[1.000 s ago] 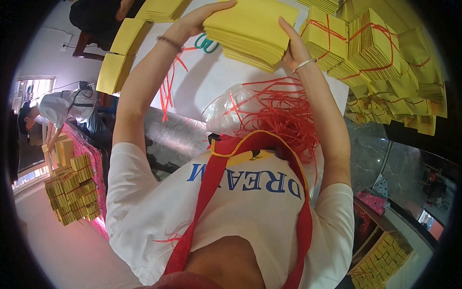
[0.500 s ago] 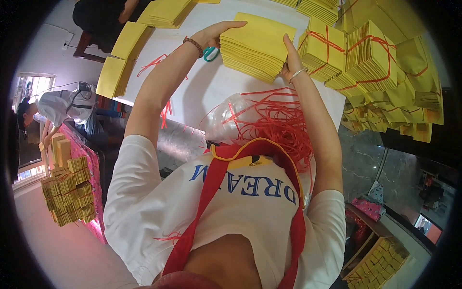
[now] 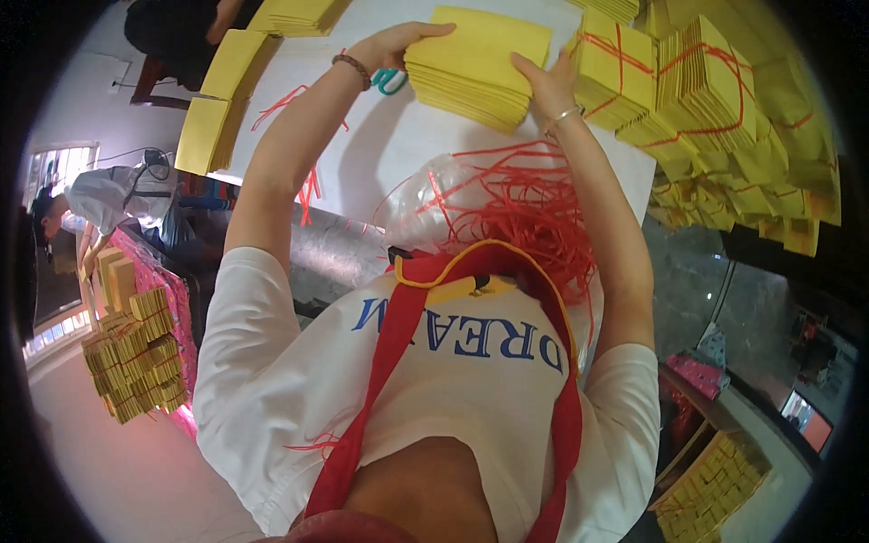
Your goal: Packaging stacks of yellow paper and tying them securely with red plastic ribbons.
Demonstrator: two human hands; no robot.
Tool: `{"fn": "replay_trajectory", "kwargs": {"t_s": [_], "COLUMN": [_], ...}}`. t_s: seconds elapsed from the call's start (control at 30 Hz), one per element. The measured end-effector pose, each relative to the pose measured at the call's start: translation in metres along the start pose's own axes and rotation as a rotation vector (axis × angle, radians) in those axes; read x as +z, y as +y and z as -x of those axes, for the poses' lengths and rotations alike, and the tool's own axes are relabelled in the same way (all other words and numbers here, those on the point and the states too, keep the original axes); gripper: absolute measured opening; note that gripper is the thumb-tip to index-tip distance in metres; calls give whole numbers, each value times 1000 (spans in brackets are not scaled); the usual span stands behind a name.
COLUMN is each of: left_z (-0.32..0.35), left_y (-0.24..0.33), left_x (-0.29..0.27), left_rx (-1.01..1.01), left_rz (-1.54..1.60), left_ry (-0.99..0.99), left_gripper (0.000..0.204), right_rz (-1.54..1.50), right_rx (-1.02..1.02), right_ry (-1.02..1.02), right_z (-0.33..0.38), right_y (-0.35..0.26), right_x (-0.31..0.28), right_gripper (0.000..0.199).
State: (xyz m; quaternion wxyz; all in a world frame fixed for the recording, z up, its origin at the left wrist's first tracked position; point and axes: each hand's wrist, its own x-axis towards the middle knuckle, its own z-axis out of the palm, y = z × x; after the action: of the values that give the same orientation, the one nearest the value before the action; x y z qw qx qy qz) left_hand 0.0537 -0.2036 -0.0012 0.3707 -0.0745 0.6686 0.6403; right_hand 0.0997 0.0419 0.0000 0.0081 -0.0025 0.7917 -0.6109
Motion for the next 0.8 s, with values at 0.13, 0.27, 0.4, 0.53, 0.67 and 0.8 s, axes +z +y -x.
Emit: {"fn": "replay_trajectory", "kwargs": {"t_s": [0.13,0.27,0.4,0.53,0.67,0.8], "left_z": [1,42,87,56,-9,-18], "left_y": [-12,26,40,-57,-96,-91], "left_x": [-17,34,108,178,203,213], "left_rx": [39,207,830,870,803,657], "left_rz": [84,-622,-849,-1260,-1153,-1247], "left_ry": [7,547,466,111,365,312], "left_gripper": [53,44,40,36,31,21], "right_rz": [1003,1207,970,1061,1035,906], "right_rx": [-705,-590,-1047,-545,-924,-552], "right_ry": [-206,-198,-145,-610,-371,-616], "right_z": [14,17,9,-9,0,-17], "right_y": [-42,-56,-46,-66,-57,-55], "right_x": [0,-18,-32,-24,-24,-20], "right_gripper": [43,36,28,28,27,47]}}
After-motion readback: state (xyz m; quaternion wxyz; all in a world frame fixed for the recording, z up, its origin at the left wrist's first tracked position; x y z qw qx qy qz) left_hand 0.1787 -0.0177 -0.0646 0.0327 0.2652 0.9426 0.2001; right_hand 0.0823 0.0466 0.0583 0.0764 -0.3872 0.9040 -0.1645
